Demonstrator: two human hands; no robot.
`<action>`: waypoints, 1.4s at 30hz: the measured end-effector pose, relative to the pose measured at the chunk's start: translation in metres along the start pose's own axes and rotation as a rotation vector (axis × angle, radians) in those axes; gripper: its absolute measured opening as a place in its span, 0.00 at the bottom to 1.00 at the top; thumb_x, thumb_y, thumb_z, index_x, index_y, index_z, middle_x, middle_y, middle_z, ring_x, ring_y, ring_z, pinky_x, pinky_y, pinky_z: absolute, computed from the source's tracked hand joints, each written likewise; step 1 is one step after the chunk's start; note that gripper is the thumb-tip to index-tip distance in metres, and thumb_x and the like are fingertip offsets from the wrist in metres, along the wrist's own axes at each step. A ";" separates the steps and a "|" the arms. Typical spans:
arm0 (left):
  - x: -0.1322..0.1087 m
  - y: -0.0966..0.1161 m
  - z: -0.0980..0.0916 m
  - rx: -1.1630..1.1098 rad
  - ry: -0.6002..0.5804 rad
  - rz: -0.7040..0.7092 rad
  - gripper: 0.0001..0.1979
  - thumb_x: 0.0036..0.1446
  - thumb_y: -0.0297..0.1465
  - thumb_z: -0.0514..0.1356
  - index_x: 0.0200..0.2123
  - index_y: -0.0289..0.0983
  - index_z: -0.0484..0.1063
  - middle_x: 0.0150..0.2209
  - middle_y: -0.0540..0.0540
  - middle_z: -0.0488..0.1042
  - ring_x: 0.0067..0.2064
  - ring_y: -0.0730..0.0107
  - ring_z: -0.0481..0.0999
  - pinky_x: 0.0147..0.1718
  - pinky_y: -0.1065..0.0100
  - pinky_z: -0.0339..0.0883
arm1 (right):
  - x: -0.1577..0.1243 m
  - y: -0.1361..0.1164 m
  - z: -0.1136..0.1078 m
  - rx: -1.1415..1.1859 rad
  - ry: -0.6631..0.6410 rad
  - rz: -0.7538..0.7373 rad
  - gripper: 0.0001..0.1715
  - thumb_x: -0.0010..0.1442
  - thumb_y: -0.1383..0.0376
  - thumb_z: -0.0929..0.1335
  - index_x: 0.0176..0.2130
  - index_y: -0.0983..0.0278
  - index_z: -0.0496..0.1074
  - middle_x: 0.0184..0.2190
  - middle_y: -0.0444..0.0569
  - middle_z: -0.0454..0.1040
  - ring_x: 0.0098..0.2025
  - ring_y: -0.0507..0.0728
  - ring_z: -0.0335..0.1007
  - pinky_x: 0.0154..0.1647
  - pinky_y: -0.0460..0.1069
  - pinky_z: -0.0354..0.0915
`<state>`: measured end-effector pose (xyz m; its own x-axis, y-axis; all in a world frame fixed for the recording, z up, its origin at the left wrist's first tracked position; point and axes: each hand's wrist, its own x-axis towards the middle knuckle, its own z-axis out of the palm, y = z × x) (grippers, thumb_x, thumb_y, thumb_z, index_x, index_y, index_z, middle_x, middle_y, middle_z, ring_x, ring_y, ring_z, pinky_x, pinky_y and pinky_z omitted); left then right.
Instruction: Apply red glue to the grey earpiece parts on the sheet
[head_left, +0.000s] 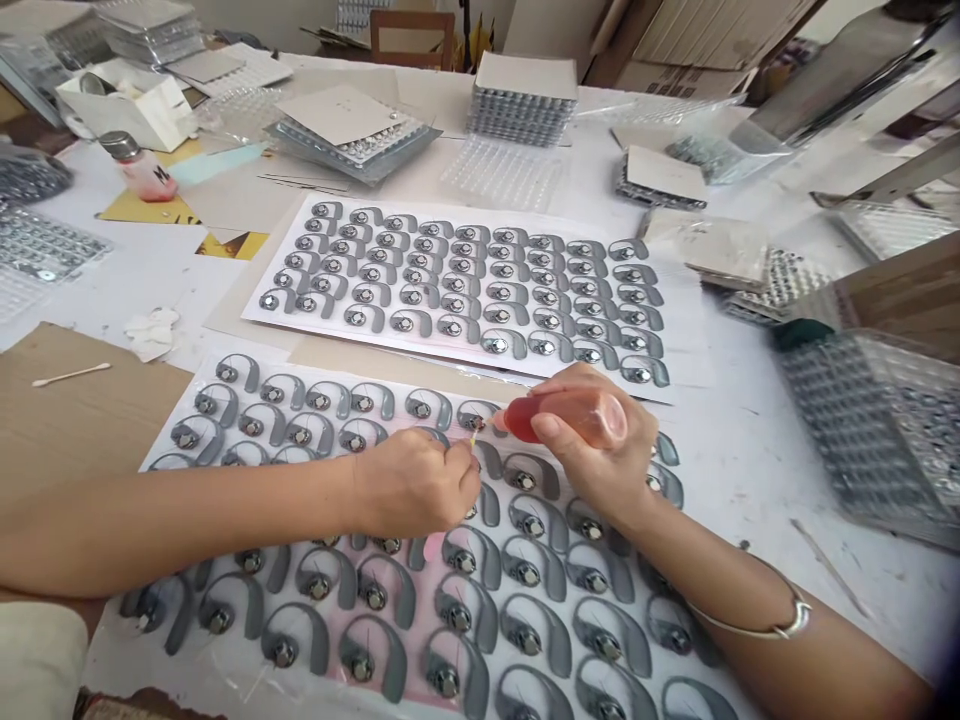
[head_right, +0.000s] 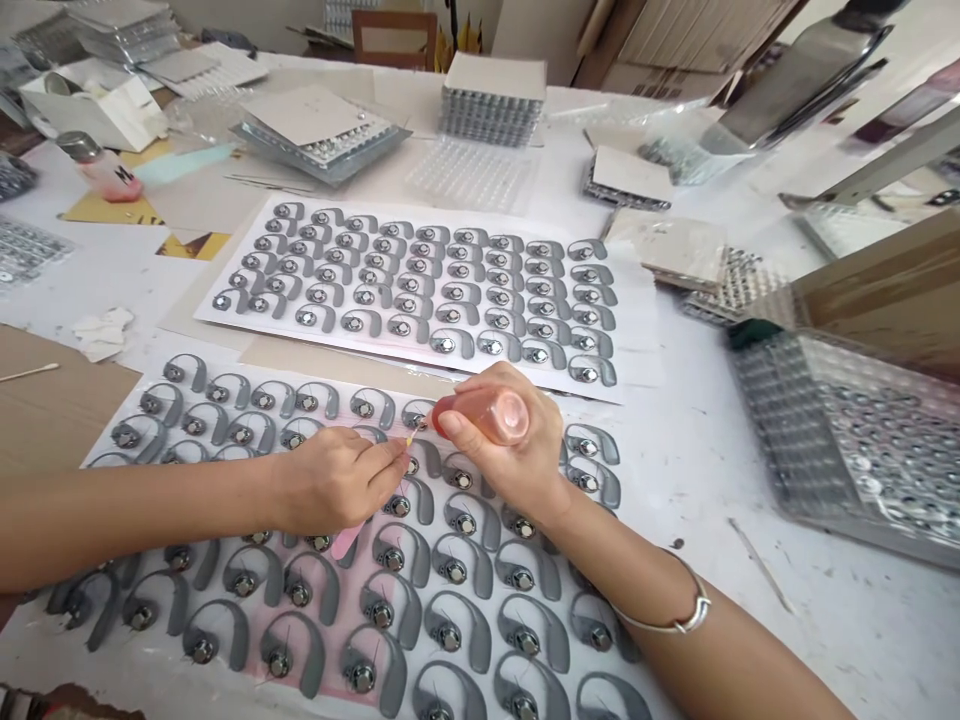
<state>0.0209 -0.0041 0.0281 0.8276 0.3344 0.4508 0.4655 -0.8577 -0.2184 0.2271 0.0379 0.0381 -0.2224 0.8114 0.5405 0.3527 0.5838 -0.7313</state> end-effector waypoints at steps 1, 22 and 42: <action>0.000 0.000 0.000 0.003 -0.008 0.004 0.09 0.53 0.19 0.52 0.35 0.26 0.71 0.28 0.37 0.76 0.19 0.71 0.70 0.13 0.70 0.66 | 0.000 0.000 0.000 -0.005 -0.007 -0.009 0.08 0.54 0.59 0.71 0.33 0.60 0.71 0.27 0.44 0.71 0.27 0.53 0.66 0.28 0.50 0.64; 0.000 0.002 0.002 0.042 -0.018 0.011 0.08 0.51 0.20 0.53 0.32 0.27 0.72 0.29 0.35 0.76 0.18 0.74 0.66 0.12 0.73 0.61 | 0.002 -0.006 0.004 -0.099 -0.080 -0.213 0.02 0.56 0.67 0.70 0.32 0.60 0.71 0.27 0.44 0.73 0.28 0.52 0.68 0.28 0.49 0.66; 0.000 0.003 0.002 0.022 0.015 -0.008 0.11 0.51 0.18 0.51 0.34 0.26 0.73 0.29 0.36 0.75 0.18 0.73 0.66 0.11 0.72 0.60 | 0.001 -0.005 0.005 -0.095 -0.053 -0.211 0.02 0.56 0.67 0.70 0.32 0.61 0.71 0.27 0.43 0.73 0.28 0.51 0.68 0.29 0.48 0.66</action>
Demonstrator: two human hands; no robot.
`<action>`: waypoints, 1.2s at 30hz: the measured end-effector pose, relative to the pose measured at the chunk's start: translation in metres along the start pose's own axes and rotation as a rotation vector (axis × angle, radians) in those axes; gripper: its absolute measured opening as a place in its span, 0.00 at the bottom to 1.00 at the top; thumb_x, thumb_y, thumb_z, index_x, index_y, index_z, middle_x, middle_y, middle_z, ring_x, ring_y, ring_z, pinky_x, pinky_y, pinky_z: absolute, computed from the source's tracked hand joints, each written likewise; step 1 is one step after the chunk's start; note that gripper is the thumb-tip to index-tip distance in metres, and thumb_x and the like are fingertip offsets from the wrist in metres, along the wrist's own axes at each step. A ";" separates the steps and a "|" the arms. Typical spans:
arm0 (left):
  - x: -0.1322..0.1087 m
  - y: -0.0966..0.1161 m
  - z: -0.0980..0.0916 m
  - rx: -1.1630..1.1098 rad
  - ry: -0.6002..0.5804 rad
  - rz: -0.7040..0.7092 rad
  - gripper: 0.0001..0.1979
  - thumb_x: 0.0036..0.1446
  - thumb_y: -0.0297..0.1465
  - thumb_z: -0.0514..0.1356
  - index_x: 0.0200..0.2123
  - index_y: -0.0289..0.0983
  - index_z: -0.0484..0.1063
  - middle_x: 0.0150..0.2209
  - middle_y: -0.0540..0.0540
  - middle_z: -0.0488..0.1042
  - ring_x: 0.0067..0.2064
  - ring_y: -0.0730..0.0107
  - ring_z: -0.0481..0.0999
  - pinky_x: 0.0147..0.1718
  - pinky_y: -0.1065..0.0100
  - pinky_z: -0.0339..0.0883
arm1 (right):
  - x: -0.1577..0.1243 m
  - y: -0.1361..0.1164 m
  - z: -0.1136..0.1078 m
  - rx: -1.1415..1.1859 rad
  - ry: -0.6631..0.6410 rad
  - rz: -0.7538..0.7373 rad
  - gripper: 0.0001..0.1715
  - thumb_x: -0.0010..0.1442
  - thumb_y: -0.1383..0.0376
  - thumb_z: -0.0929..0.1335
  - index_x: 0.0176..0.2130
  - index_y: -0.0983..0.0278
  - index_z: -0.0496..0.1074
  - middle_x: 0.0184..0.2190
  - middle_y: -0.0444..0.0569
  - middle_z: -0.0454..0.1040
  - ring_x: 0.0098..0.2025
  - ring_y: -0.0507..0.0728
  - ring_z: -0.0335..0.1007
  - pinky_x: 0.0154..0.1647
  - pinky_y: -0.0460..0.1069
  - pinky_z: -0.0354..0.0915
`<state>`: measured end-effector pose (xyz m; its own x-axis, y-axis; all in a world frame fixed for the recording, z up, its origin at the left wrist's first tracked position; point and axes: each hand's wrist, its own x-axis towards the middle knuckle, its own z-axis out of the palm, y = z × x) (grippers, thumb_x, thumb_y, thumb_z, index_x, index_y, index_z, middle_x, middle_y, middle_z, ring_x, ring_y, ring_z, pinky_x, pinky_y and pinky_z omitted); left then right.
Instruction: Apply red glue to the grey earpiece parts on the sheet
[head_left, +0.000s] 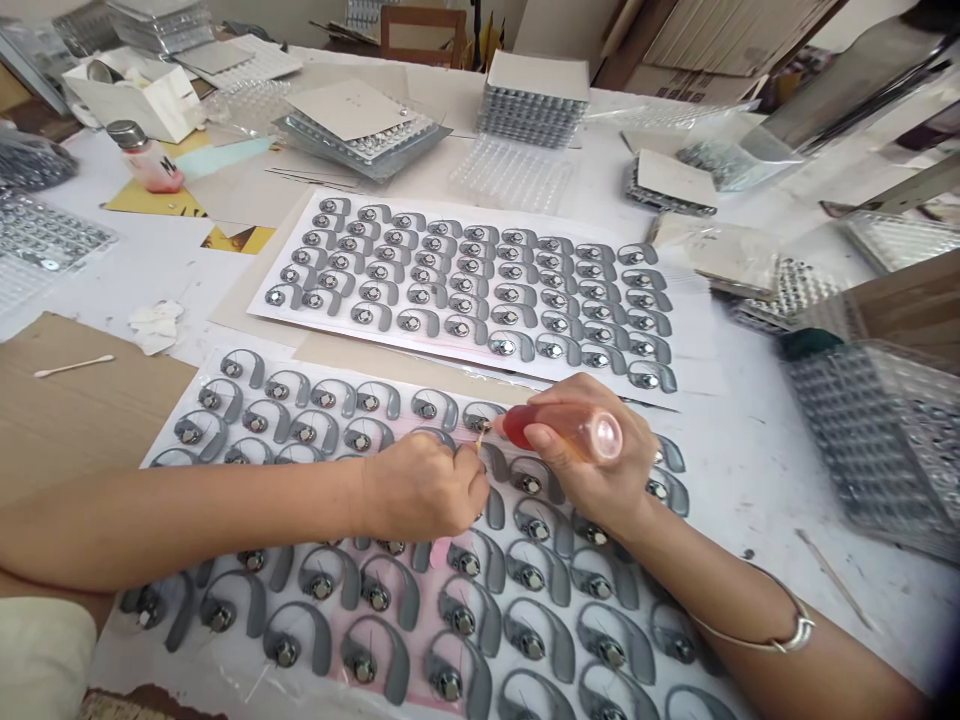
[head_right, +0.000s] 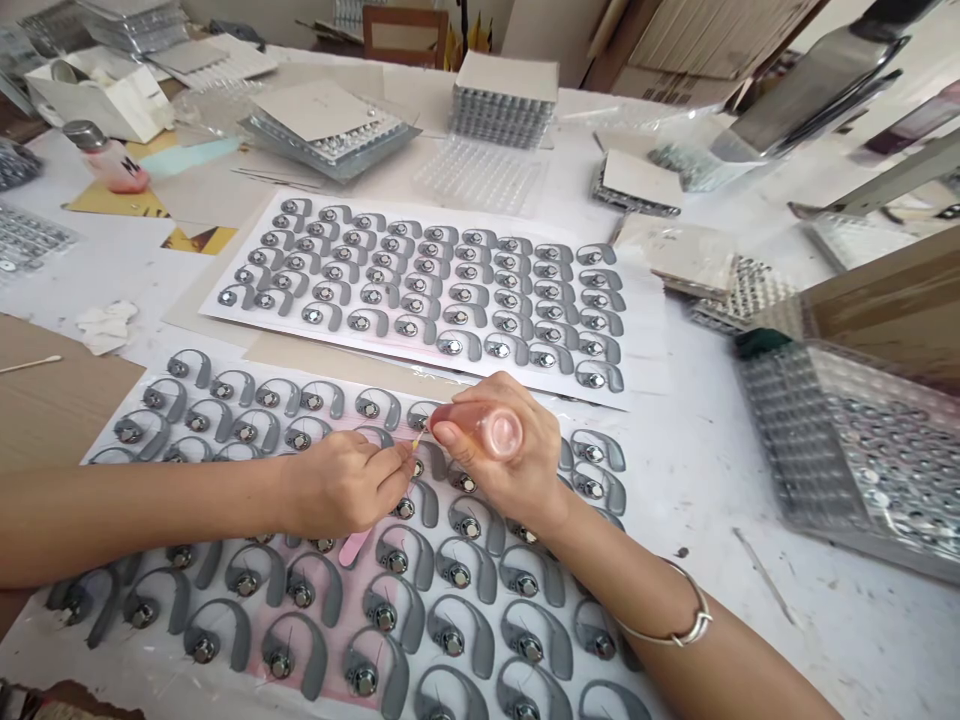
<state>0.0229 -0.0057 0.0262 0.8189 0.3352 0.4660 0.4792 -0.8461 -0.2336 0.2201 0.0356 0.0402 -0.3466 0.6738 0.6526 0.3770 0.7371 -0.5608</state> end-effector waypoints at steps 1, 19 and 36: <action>0.000 0.000 0.000 0.001 -0.016 0.005 0.11 0.51 0.18 0.51 0.34 0.26 0.72 0.30 0.36 0.75 0.18 0.73 0.66 0.11 0.72 0.61 | 0.000 0.000 0.000 0.000 0.006 0.004 0.02 0.56 0.67 0.70 0.32 0.61 0.71 0.27 0.43 0.73 0.28 0.51 0.68 0.28 0.48 0.66; 0.000 0.001 0.001 -0.013 -0.095 0.024 0.09 0.52 0.18 0.52 0.34 0.27 0.71 0.30 0.36 0.76 0.19 0.73 0.68 0.13 0.73 0.63 | 0.000 0.002 0.001 0.027 0.059 0.017 0.03 0.55 0.68 0.70 0.31 0.60 0.72 0.27 0.43 0.72 0.27 0.51 0.66 0.28 0.49 0.65; -0.001 -0.009 -0.006 -0.090 0.027 -0.051 0.08 0.55 0.20 0.52 0.31 0.29 0.71 0.29 0.39 0.76 0.24 0.71 0.73 0.19 0.72 0.70 | 0.000 0.003 0.000 0.013 0.068 0.047 0.02 0.56 0.63 0.70 0.32 0.59 0.72 0.26 0.44 0.72 0.26 0.53 0.66 0.27 0.50 0.66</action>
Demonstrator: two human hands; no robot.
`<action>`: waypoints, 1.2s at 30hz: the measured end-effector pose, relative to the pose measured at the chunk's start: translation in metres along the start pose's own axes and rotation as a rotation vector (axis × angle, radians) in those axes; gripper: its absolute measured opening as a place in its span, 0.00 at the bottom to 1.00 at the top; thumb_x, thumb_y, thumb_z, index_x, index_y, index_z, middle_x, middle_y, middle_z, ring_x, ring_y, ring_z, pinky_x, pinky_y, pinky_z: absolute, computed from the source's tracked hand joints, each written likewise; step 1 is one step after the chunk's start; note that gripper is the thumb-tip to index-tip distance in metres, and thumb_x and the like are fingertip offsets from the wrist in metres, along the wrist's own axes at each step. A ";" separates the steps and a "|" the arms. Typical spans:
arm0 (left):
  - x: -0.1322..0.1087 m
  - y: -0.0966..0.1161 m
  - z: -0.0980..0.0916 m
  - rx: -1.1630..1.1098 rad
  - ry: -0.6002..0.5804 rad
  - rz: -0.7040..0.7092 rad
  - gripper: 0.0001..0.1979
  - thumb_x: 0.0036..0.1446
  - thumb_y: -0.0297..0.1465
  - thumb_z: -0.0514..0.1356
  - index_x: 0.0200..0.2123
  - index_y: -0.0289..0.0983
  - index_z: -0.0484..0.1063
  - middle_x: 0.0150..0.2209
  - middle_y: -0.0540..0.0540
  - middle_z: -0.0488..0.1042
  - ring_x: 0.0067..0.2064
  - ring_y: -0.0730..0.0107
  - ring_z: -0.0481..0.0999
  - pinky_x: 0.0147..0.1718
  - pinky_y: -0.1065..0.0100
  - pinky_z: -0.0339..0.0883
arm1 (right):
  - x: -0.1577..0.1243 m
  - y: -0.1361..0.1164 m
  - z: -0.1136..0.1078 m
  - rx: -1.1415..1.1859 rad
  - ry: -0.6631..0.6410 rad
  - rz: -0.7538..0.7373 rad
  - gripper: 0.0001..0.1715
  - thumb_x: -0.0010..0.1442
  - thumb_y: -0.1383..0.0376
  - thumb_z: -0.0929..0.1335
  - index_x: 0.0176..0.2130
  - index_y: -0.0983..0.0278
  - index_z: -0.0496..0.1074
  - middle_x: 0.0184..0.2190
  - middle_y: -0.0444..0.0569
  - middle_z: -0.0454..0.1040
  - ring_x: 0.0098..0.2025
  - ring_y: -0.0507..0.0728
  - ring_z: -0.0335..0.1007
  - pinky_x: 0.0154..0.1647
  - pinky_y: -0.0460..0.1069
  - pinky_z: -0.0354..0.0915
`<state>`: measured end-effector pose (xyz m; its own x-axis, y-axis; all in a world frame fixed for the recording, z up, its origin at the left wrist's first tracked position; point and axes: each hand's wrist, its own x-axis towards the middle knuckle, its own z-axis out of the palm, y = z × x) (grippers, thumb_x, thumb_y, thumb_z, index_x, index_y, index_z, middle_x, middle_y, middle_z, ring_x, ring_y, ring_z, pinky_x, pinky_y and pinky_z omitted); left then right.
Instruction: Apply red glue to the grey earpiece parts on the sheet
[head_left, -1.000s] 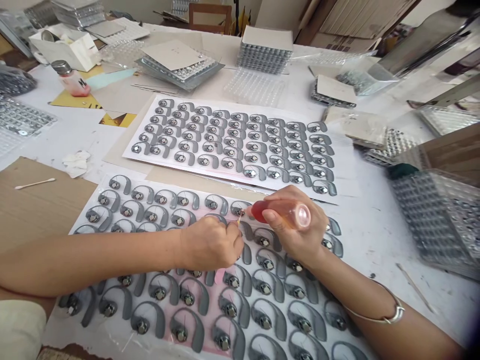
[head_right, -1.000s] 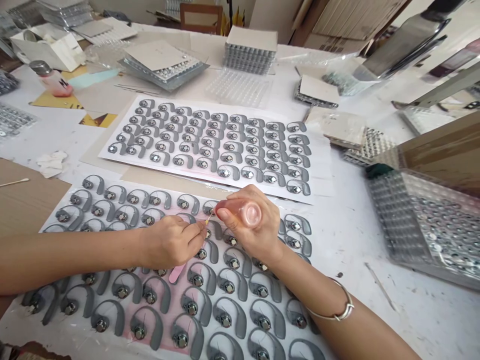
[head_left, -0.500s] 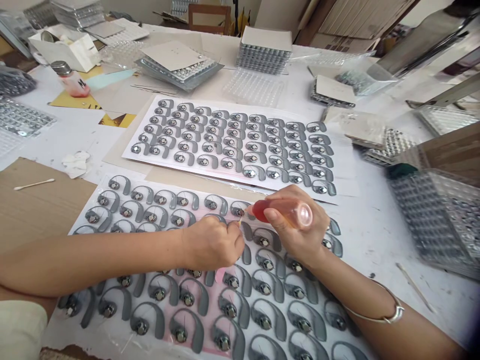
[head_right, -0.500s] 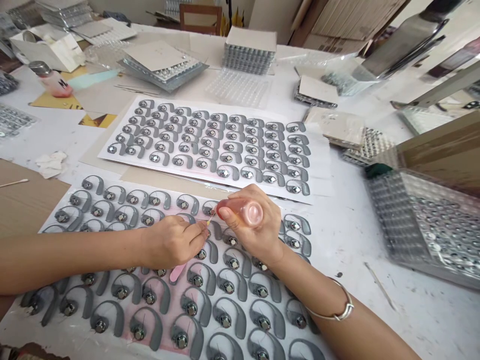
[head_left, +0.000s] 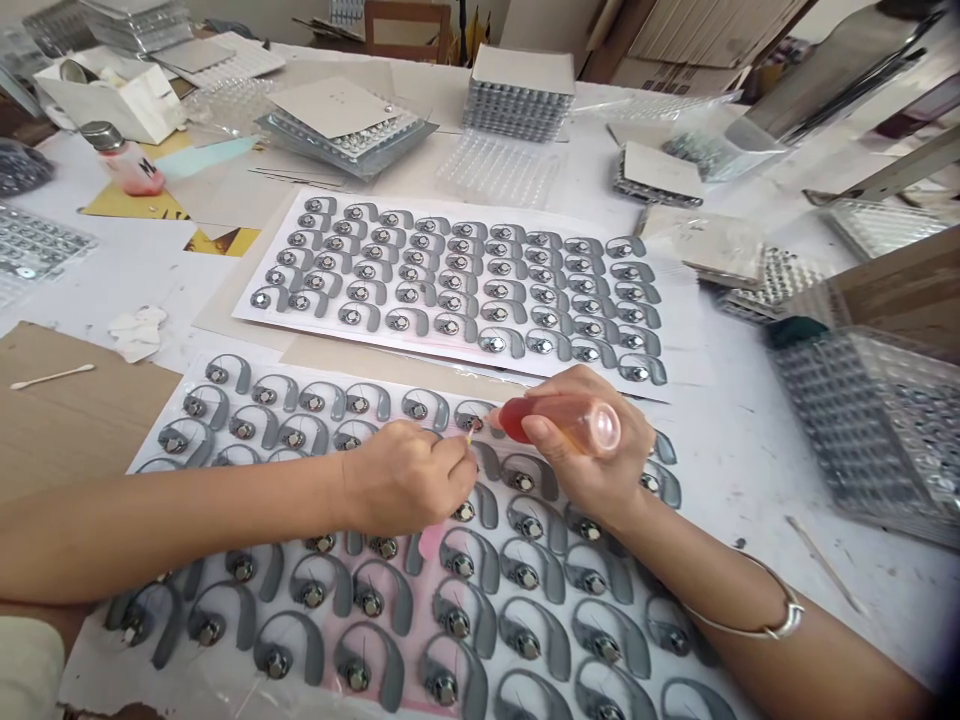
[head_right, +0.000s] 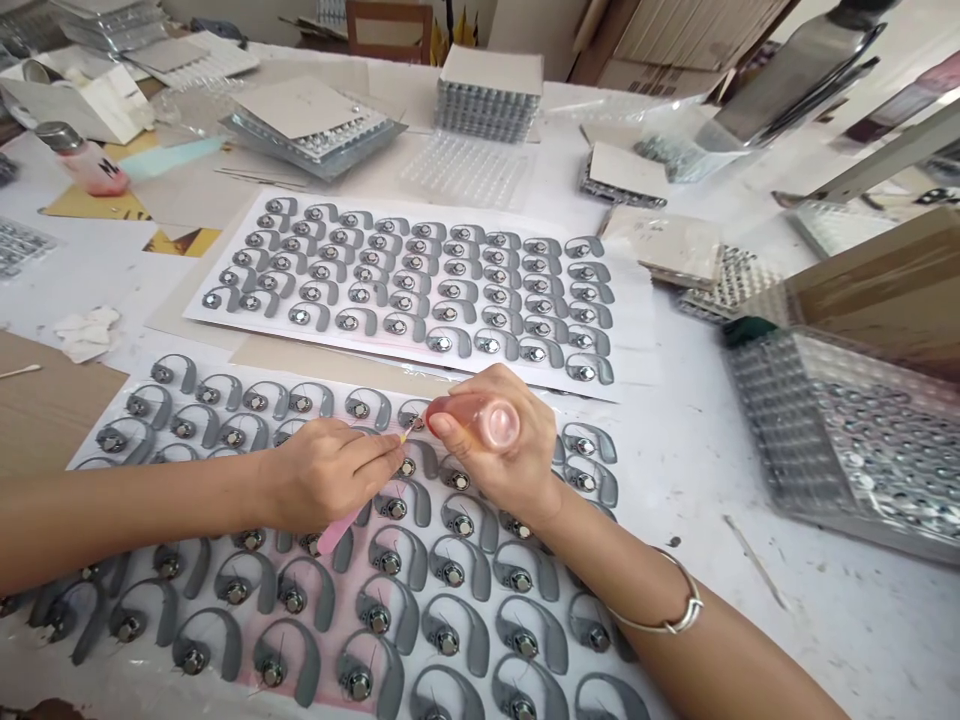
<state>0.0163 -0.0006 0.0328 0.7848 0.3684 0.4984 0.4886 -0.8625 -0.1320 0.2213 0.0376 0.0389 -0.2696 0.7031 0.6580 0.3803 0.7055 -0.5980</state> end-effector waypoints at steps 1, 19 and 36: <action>0.000 0.000 0.001 0.000 -0.008 0.001 0.08 0.56 0.20 0.52 0.31 0.29 0.71 0.30 0.39 0.76 0.25 0.71 0.74 0.20 0.71 0.71 | 0.000 0.000 0.000 -0.003 0.005 0.001 0.03 0.55 0.63 0.71 0.32 0.59 0.72 0.26 0.44 0.72 0.25 0.53 0.66 0.27 0.50 0.66; 0.000 0.003 0.003 0.026 -0.089 0.035 0.07 0.55 0.20 0.52 0.33 0.26 0.70 0.28 0.37 0.75 0.22 0.69 0.72 0.16 0.70 0.69 | 0.000 -0.001 0.000 -0.089 -0.009 -0.154 0.05 0.54 0.68 0.71 0.33 0.60 0.70 0.26 0.44 0.74 0.26 0.53 0.67 0.24 0.50 0.65; -0.001 -0.004 0.001 -0.070 -0.081 -0.005 0.06 0.55 0.20 0.52 0.31 0.29 0.68 0.25 0.44 0.73 0.21 0.73 0.71 0.19 0.72 0.70 | -0.011 -0.005 -0.036 -0.040 0.007 0.125 0.18 0.50 0.64 0.73 0.42 0.60 0.72 0.35 0.49 0.73 0.36 0.58 0.71 0.36 0.54 0.69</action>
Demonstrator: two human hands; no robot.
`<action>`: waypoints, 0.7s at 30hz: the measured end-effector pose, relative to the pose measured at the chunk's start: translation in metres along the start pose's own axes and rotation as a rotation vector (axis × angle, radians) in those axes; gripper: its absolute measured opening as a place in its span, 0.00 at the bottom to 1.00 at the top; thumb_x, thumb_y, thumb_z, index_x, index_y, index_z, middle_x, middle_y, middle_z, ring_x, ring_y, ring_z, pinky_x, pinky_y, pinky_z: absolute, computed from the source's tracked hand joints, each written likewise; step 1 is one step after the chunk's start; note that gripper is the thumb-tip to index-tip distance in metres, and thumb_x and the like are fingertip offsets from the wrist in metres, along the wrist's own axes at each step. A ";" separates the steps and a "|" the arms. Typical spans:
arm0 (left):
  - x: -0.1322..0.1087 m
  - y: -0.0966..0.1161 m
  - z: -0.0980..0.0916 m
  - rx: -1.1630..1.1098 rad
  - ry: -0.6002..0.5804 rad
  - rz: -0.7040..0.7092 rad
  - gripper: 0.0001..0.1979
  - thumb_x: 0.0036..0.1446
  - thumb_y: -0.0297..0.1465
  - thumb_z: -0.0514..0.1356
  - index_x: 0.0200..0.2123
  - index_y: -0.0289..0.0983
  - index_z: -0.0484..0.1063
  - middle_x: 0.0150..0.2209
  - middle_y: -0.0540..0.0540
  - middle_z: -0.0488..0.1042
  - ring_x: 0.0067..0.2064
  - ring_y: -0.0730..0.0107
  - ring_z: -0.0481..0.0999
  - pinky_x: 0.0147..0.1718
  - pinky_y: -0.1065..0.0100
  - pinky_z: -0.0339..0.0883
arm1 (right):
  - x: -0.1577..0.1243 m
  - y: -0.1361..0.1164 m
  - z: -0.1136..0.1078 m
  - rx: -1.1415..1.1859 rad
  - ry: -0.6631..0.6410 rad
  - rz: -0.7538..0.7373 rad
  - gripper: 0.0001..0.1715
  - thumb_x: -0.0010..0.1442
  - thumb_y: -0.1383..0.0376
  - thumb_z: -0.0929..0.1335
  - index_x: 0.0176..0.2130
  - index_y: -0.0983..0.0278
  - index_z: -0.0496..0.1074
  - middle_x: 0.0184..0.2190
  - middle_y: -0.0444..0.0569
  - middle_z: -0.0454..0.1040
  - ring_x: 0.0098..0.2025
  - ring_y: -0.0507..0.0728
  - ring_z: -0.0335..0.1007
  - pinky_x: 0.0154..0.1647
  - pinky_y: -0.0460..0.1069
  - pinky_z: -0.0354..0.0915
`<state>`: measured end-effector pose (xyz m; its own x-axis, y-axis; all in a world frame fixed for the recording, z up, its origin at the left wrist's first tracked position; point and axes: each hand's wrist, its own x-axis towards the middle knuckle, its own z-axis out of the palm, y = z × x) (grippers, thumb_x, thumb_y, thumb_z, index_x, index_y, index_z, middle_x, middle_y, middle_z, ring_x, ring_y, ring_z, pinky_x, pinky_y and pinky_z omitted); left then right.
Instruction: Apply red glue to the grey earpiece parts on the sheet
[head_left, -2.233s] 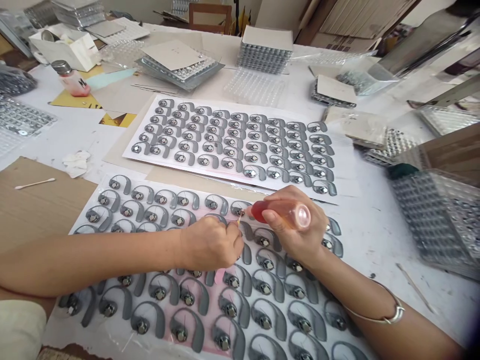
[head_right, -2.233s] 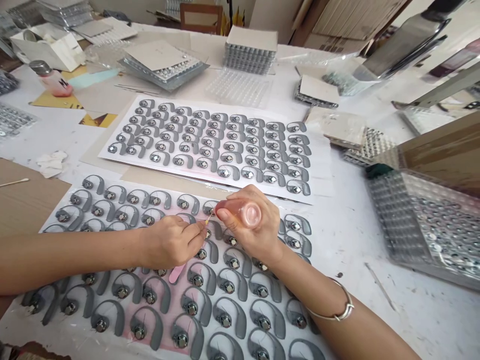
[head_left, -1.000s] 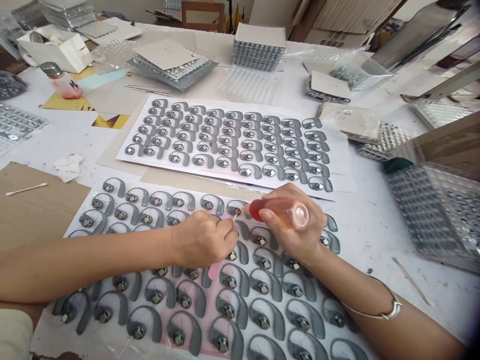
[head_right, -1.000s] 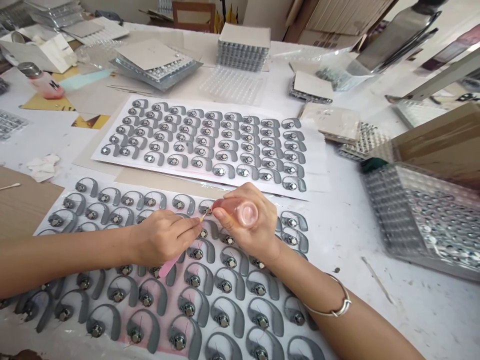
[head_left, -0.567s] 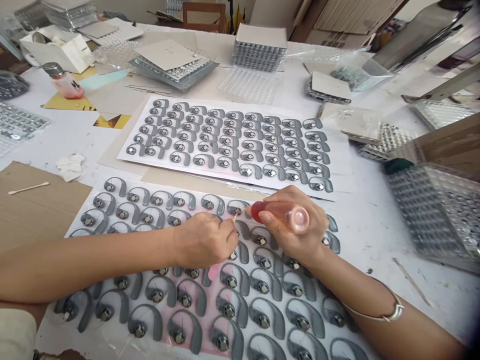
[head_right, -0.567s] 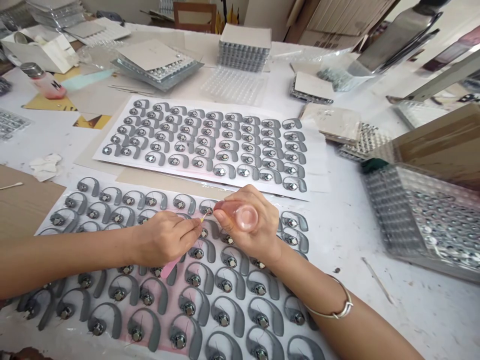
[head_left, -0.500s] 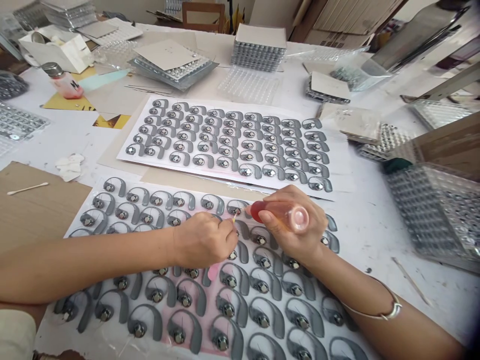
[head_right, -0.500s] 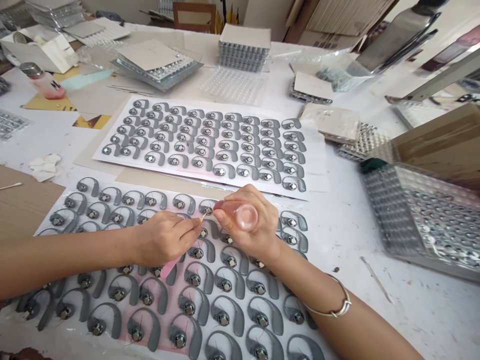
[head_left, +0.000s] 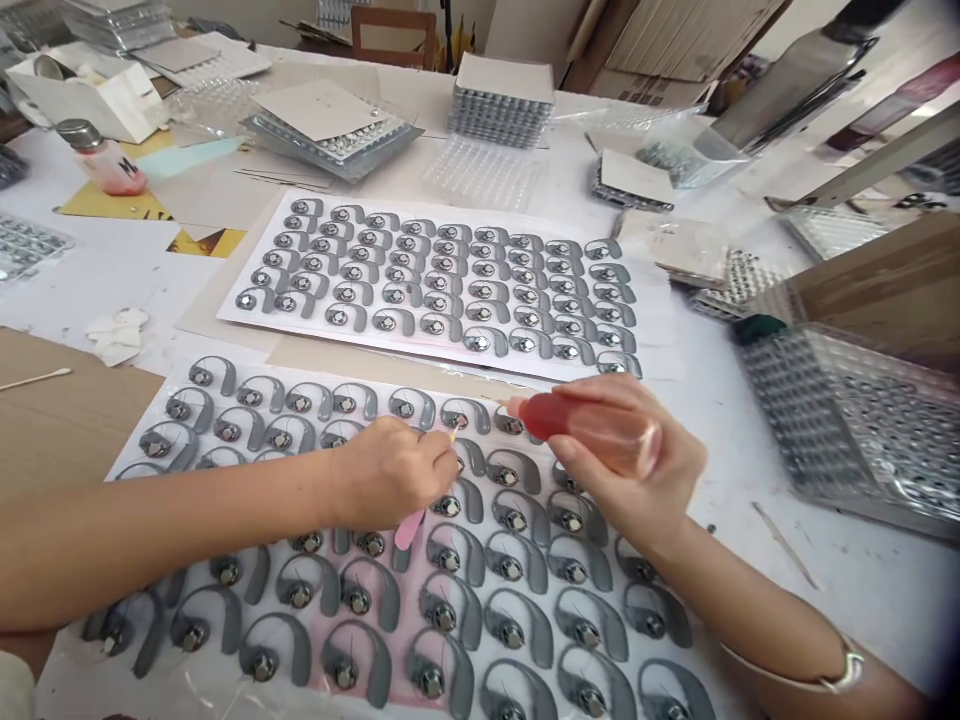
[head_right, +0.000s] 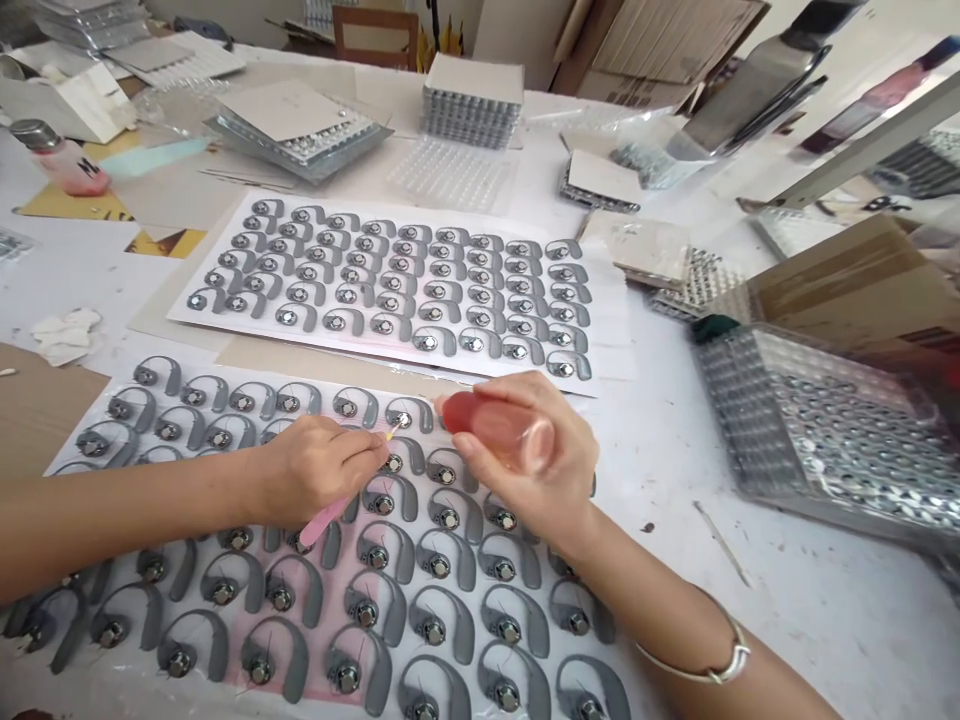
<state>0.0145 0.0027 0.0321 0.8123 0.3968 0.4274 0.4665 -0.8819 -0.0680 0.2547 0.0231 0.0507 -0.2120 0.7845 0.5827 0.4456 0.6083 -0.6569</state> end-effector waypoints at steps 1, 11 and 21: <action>0.000 -0.001 0.000 -0.003 -0.019 0.005 0.06 0.56 0.21 0.52 0.31 0.30 0.68 0.26 0.44 0.73 0.21 0.73 0.71 0.19 0.73 0.69 | -0.004 0.001 0.003 -0.014 0.012 -0.057 0.18 0.50 0.65 0.73 0.42 0.61 0.72 0.34 0.49 0.73 0.35 0.58 0.70 0.35 0.54 0.69; -0.003 -0.003 0.002 -0.022 -0.061 -0.028 0.09 0.59 0.24 0.49 0.32 0.32 0.68 0.29 0.42 0.74 0.25 0.74 0.73 0.24 0.73 0.71 | -0.012 0.007 0.015 -0.096 0.011 -0.179 0.14 0.52 0.65 0.72 0.40 0.63 0.70 0.31 0.49 0.73 0.31 0.55 0.70 0.29 0.51 0.69; -0.001 -0.002 0.002 0.011 -0.010 -0.003 0.07 0.57 0.23 0.52 0.29 0.31 0.68 0.27 0.43 0.73 0.22 0.73 0.71 0.20 0.73 0.69 | -0.011 0.004 0.017 -0.121 -0.022 -0.176 0.13 0.53 0.65 0.72 0.40 0.63 0.70 0.31 0.49 0.73 0.32 0.55 0.70 0.30 0.51 0.70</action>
<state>0.0130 0.0045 0.0303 0.8144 0.4017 0.4187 0.4727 -0.8779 -0.0771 0.2443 0.0189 0.0330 -0.3135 0.6709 0.6720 0.5008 0.7181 -0.4833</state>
